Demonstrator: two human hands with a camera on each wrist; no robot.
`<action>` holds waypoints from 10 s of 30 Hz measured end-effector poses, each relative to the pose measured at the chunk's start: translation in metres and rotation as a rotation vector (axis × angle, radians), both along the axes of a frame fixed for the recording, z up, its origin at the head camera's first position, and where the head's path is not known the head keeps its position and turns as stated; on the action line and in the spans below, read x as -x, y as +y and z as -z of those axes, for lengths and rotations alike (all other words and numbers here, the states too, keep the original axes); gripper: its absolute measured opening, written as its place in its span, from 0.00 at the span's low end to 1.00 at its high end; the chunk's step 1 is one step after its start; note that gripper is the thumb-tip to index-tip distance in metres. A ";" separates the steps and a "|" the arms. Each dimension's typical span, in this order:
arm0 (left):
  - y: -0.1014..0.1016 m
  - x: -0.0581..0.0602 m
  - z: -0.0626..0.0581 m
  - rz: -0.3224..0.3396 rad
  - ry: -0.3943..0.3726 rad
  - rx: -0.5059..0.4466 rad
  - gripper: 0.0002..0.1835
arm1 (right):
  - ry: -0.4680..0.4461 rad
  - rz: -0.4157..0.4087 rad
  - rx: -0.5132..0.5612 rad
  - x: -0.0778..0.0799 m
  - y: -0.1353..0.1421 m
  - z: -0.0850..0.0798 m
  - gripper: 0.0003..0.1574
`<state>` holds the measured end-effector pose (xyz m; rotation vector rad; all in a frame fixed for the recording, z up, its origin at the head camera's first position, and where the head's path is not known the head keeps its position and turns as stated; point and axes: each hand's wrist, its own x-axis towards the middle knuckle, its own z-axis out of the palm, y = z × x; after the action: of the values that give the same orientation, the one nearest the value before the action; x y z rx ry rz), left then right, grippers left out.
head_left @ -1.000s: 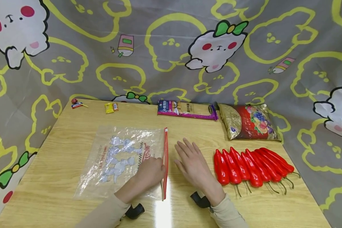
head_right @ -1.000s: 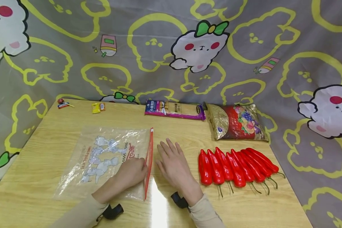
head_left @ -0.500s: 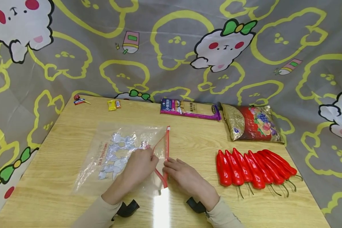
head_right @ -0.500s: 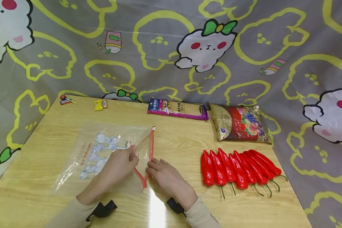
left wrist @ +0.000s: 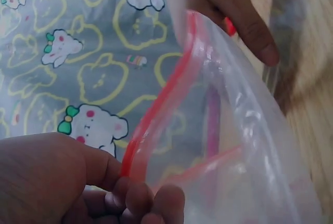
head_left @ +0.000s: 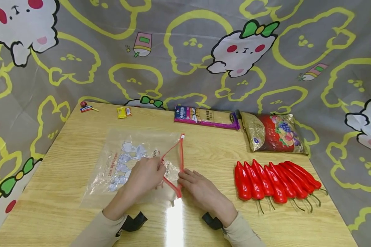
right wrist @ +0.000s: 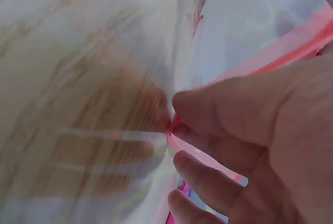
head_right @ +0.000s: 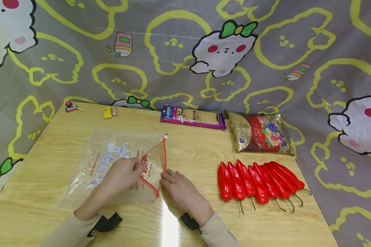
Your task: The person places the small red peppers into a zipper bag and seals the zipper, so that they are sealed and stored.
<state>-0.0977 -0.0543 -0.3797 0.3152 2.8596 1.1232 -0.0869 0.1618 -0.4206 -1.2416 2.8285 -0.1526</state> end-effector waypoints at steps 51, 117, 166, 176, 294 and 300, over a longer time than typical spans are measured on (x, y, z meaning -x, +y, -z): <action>0.004 -0.001 0.009 -0.031 0.038 -0.056 0.15 | 0.263 0.130 0.283 0.013 0.007 -0.035 0.20; 0.001 0.000 0.000 -0.012 0.068 -0.026 0.15 | 0.475 0.710 -0.009 -0.033 0.151 -0.008 0.23; 0.002 -0.002 -0.001 0.028 0.221 0.054 0.07 | 0.105 -0.002 0.276 0.054 -0.062 -0.002 0.06; -0.001 -0.002 0.001 0.061 0.275 0.058 0.08 | 0.094 -0.001 0.292 0.052 -0.057 -0.002 0.13; 0.003 -0.002 -0.001 -0.034 0.130 -0.012 0.13 | 0.467 0.346 0.281 0.014 0.102 -0.031 0.17; 0.002 -0.002 -0.002 -0.036 0.125 -0.009 0.14 | 0.511 0.578 0.167 -0.009 0.175 -0.028 0.20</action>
<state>-0.0958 -0.0518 -0.3773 0.3476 2.9802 1.1629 -0.0783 0.3373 -0.3924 -0.4797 3.6175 -0.1014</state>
